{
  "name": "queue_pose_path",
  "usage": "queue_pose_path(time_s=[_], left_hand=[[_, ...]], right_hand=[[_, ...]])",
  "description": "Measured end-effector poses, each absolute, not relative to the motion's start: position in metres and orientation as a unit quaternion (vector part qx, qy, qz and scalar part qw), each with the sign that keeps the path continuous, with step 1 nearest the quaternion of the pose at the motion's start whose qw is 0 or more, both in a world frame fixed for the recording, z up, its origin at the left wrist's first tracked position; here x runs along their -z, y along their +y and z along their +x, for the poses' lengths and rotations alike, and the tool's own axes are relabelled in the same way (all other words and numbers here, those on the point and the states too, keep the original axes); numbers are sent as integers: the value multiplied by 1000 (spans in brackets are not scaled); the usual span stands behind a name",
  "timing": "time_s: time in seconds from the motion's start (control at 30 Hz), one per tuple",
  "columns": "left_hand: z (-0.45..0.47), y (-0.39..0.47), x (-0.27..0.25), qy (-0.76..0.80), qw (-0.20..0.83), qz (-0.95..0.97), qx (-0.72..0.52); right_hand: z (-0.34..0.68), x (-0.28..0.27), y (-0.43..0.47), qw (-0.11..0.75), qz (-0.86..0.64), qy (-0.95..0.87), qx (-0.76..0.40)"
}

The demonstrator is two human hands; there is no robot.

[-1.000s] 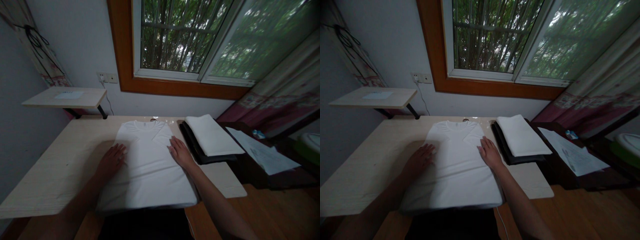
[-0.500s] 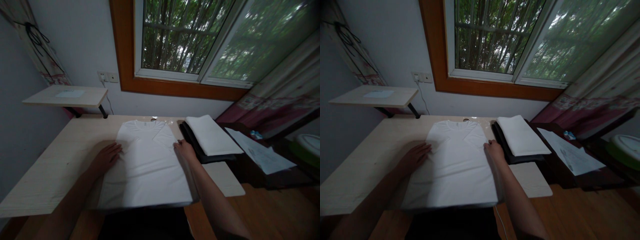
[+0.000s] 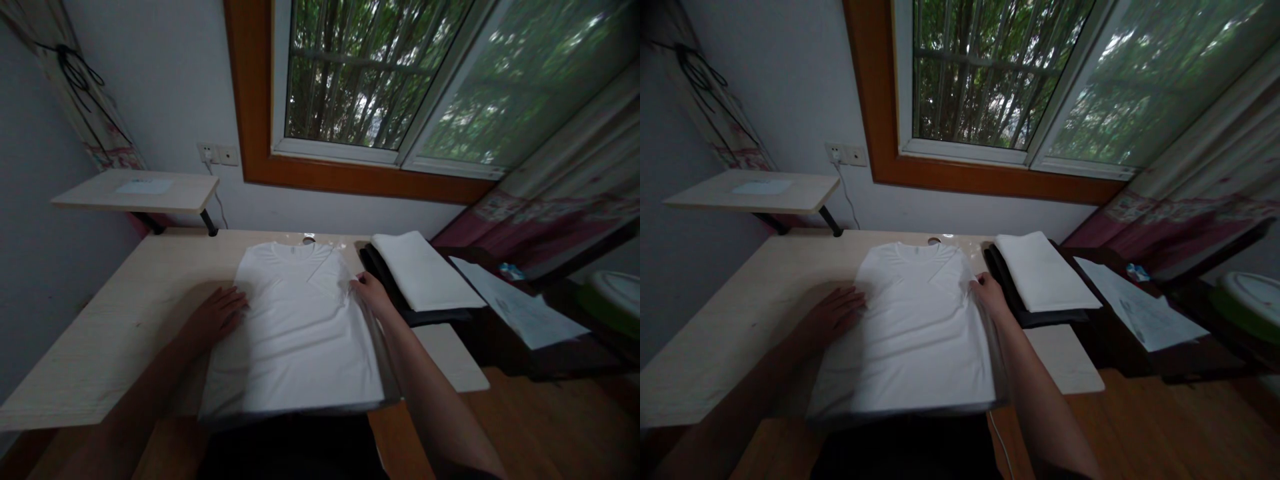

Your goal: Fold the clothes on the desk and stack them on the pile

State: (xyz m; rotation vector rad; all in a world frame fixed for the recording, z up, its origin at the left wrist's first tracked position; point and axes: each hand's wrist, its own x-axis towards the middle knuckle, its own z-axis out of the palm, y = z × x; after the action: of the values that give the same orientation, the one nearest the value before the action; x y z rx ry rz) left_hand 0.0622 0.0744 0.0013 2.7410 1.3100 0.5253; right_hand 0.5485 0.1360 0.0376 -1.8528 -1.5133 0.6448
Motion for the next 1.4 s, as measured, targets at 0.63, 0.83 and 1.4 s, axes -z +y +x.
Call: queue_pose_path(time_s=[0.63, 0.83, 1.4], left_hand=[[76, 99, 3, 435, 52, 860, -260], [78, 94, -6, 525, 99, 792, -294], [132, 83, -19, 546, 54, 786, -284]], right_hand=[[323, -56, 150, 272, -393, -777, -409], [370, -26, 147, 300, -355, -842, -274], [405, -47, 140, 254, -396, -863, -184]])
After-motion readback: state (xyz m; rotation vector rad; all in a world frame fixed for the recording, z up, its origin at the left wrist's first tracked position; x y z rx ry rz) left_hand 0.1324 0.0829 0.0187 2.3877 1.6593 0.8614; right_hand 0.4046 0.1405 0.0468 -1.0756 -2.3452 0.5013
